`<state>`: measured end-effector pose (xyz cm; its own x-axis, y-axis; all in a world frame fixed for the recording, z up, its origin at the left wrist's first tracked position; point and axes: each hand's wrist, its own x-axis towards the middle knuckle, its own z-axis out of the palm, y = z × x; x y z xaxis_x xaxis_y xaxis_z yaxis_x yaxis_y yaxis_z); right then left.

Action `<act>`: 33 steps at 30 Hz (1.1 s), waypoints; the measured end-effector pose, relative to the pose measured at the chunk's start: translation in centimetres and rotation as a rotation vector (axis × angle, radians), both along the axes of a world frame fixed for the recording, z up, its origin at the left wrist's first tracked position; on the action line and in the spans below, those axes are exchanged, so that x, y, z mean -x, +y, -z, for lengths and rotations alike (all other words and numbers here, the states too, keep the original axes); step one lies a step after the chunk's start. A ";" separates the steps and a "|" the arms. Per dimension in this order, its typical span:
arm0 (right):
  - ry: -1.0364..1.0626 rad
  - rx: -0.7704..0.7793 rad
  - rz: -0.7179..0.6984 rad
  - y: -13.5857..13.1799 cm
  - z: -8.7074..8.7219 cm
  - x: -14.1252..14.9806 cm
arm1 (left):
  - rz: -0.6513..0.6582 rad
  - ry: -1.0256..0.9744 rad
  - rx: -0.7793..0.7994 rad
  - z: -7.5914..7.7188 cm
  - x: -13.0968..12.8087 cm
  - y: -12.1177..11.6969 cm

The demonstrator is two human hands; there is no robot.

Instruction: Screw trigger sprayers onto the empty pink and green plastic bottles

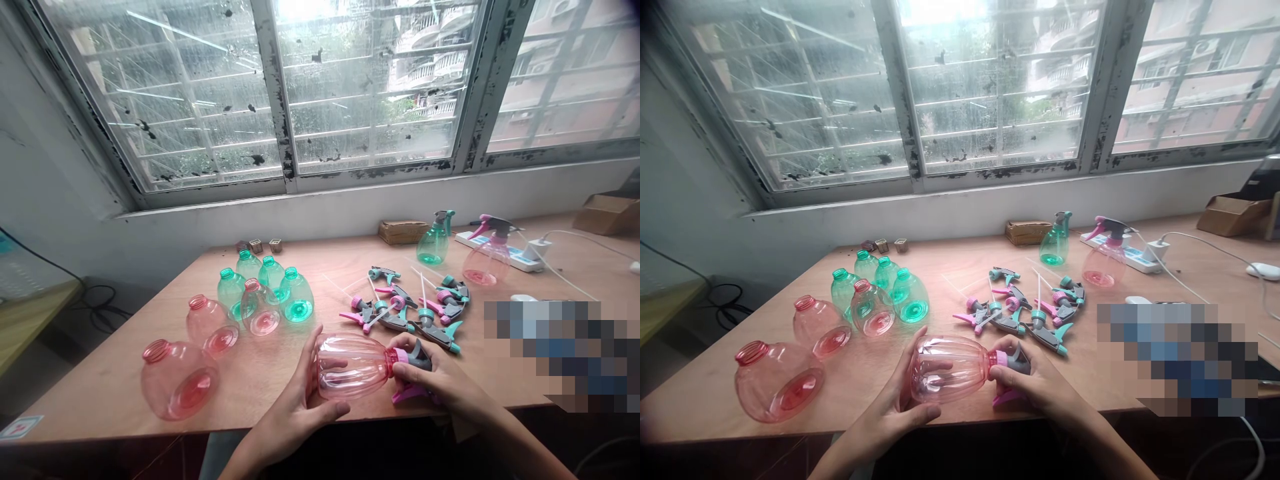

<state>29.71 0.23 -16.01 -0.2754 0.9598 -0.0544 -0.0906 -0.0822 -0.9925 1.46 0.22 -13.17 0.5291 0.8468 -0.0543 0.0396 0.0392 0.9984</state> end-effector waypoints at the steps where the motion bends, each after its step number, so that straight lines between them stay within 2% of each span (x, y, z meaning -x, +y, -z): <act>1: 0.004 0.004 -0.007 0.0 -0.1 0.0 | 0.001 0.000 0.003 0.0 0.0 0.0; 19: -0.009 0.007 0.001 -0.1 -0.2 0.0 | 0.014 0.010 -0.006 0.2 0.2 0.2; 27: 0.043 0.002 -0.019 0.0 0.0 0.1 | 0.019 0.037 -0.198 0.7 0.3 0.3; 33: 0.053 -0.001 -0.035 -0.1 -0.1 0.1 | 0.012 0.081 -0.208 0.7 0.5 0.4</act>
